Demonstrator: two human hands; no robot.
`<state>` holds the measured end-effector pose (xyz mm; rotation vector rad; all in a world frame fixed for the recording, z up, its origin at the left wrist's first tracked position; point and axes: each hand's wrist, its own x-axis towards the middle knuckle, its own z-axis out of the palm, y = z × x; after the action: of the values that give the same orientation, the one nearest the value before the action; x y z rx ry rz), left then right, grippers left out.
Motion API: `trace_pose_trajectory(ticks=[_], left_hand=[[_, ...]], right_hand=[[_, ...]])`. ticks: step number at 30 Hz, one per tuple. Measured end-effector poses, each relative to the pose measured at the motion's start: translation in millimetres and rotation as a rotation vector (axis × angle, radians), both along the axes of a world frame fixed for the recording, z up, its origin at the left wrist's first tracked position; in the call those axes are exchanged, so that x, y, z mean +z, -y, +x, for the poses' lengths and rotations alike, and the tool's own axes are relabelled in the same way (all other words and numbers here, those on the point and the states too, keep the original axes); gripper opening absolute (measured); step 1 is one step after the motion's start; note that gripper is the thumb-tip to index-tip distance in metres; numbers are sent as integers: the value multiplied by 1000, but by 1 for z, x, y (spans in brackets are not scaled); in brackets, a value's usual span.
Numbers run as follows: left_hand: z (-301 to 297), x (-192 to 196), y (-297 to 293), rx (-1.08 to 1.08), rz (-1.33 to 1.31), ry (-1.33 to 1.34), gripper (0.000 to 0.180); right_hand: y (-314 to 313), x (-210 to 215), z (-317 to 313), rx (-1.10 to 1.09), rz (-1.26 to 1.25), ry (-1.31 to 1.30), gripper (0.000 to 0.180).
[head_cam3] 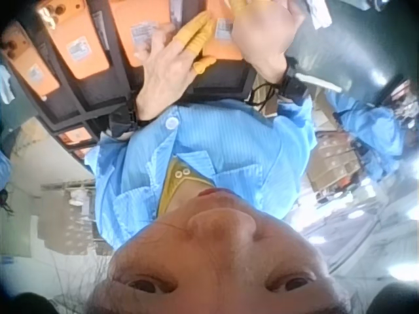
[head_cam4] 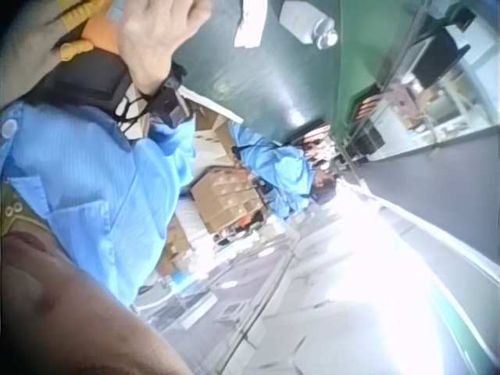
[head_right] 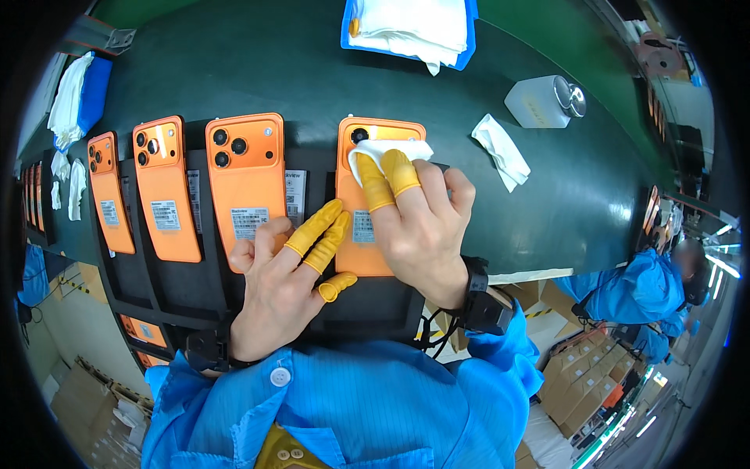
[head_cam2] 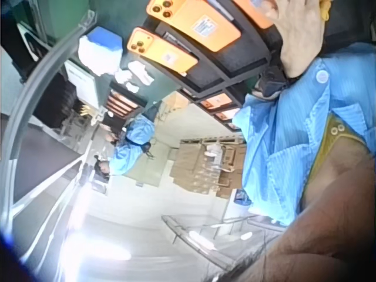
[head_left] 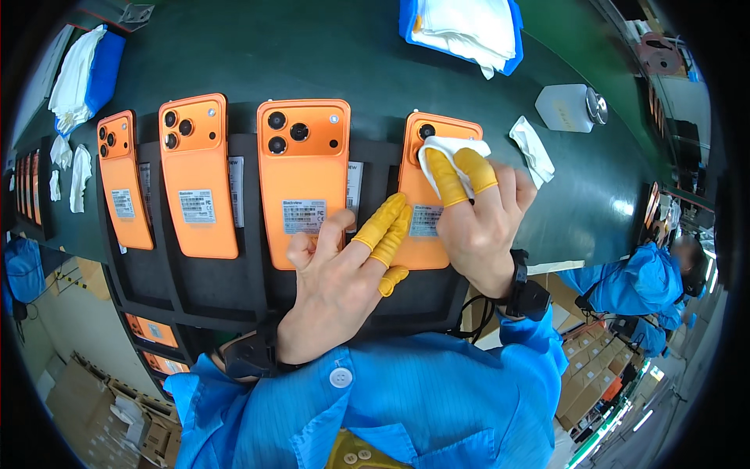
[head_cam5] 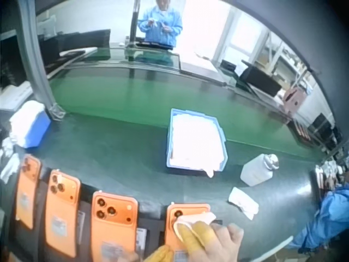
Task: Cleaning the camera lenses and back covers of multiple orange mobile phones using a cloth and liquid.
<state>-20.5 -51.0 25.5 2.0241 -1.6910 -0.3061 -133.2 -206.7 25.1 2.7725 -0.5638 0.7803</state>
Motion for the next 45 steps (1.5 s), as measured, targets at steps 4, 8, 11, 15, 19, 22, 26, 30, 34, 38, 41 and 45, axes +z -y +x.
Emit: trace_pose_trajectory(ticks=[4, 8, 11, 15, 19, 22, 26, 30, 34, 38, 41, 45], left_hand=[[3, 3, -1, 10, -12, 26, 55], [1, 0, 3, 17, -10, 12, 55], [2, 1, 1, -4, -4, 20, 55], [3, 1, 0, 13, -7, 10, 55], [1, -1, 1, -1, -12, -12, 55], [2, 3, 0, 4, -9, 16, 55], [1, 0, 3, 18, -8, 8, 55], [2, 2, 1, 7, -15, 38, 55], [3, 4, 2, 4, 8, 11, 55], [3, 3, -1, 0, 6, 19, 56], [2, 1, 0, 6, -2, 0, 56], [3, 3, 2, 4, 7, 6, 56]], right_hand=[[7, 7, 10, 51, -6, -14, 36], [5, 2, 6, 2, -11, -13, 35], [5, 3, 8, 29, -26, 6, 35], [-2, 4, 9, 14, -22, -14, 33], [-10, 0, 7, -81, -24, -12, 29], [-8, 9, 10, -75, 13, -44, 30], [-6, 2, 6, -76, -3, -32, 45], [-6, 8, 7, -54, -27, -61, 28], [-13, 1, 1, -38, -46, -38, 24], [-6, 8, 10, -50, -12, -17, 22], [-6, 8, 9, -41, 6, -44, 20], [-6, 8, 8, -61, -20, -48, 17]])
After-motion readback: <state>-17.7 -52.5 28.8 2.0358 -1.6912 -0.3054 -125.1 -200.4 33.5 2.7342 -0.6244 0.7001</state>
